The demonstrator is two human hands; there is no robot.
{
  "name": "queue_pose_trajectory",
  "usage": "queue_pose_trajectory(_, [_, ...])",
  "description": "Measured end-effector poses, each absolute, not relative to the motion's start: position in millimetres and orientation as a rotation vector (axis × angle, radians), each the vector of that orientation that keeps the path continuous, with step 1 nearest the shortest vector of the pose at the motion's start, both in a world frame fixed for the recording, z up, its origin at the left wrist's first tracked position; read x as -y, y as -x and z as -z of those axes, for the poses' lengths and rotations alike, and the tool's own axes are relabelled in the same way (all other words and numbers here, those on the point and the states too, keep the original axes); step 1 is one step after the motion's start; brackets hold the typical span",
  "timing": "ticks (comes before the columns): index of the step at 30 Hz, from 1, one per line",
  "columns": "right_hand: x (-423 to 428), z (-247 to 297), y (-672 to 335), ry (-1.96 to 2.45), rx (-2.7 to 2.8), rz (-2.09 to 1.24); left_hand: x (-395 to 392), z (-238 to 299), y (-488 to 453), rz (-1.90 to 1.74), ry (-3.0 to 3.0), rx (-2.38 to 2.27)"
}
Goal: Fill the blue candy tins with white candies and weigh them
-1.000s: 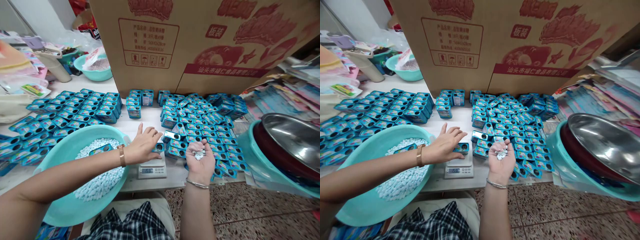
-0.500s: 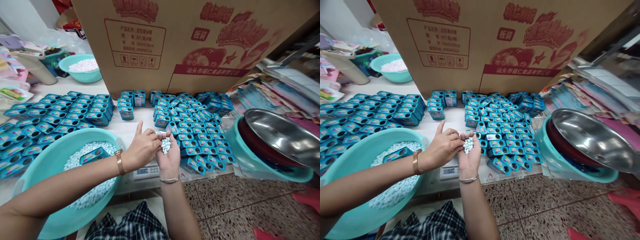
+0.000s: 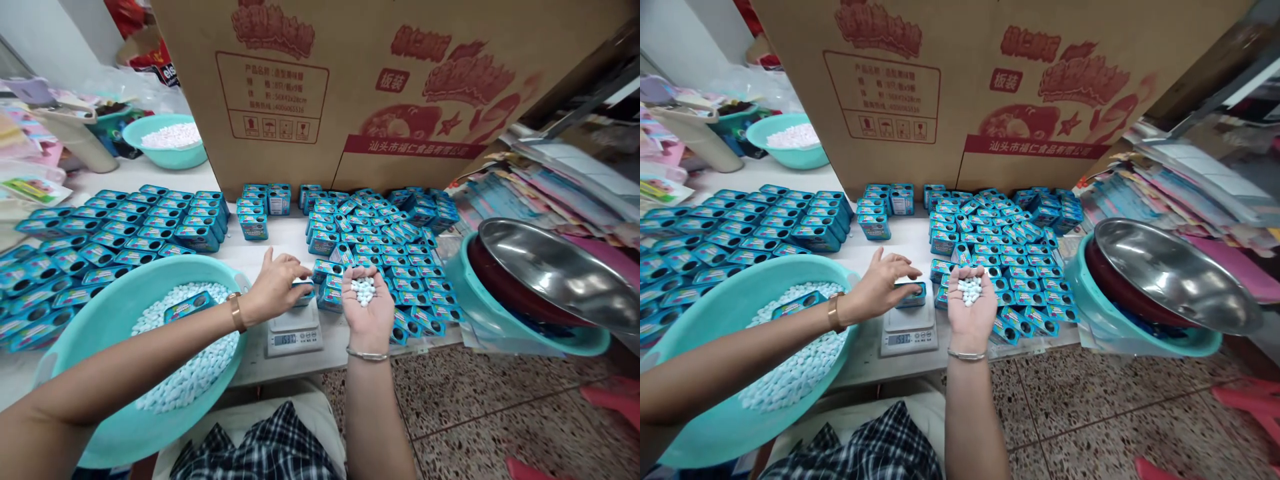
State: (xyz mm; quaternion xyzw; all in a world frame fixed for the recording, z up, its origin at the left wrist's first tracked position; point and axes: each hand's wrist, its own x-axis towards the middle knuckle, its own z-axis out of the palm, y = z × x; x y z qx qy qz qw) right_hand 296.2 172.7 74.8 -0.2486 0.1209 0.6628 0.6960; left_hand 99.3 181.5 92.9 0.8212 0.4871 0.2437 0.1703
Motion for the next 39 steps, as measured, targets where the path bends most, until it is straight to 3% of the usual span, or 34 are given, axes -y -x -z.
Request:
queue_pose_trajectory(6, [-170,-68,-323,0.587,-0.244,-1.396,-193,-154,-61,-1.301,-2.084,-1.585])
queue_pose_trajectory(9, [-171,-59,-329,0.61,-0.222,-1.364,-186,-159,-48,-1.171,-2.155,-1.606])
queue_pose_trajectory(25, [-176,-60,-326,0.634,-0.351,-1.406,-181,-77,-99,0.025,-2.695,-1.338])
queue_pose_trajectory(39, [-180,-42,-342,0.673,-0.318,-1.395,-371,-53,-68,-0.182,-2.6,-1.992])
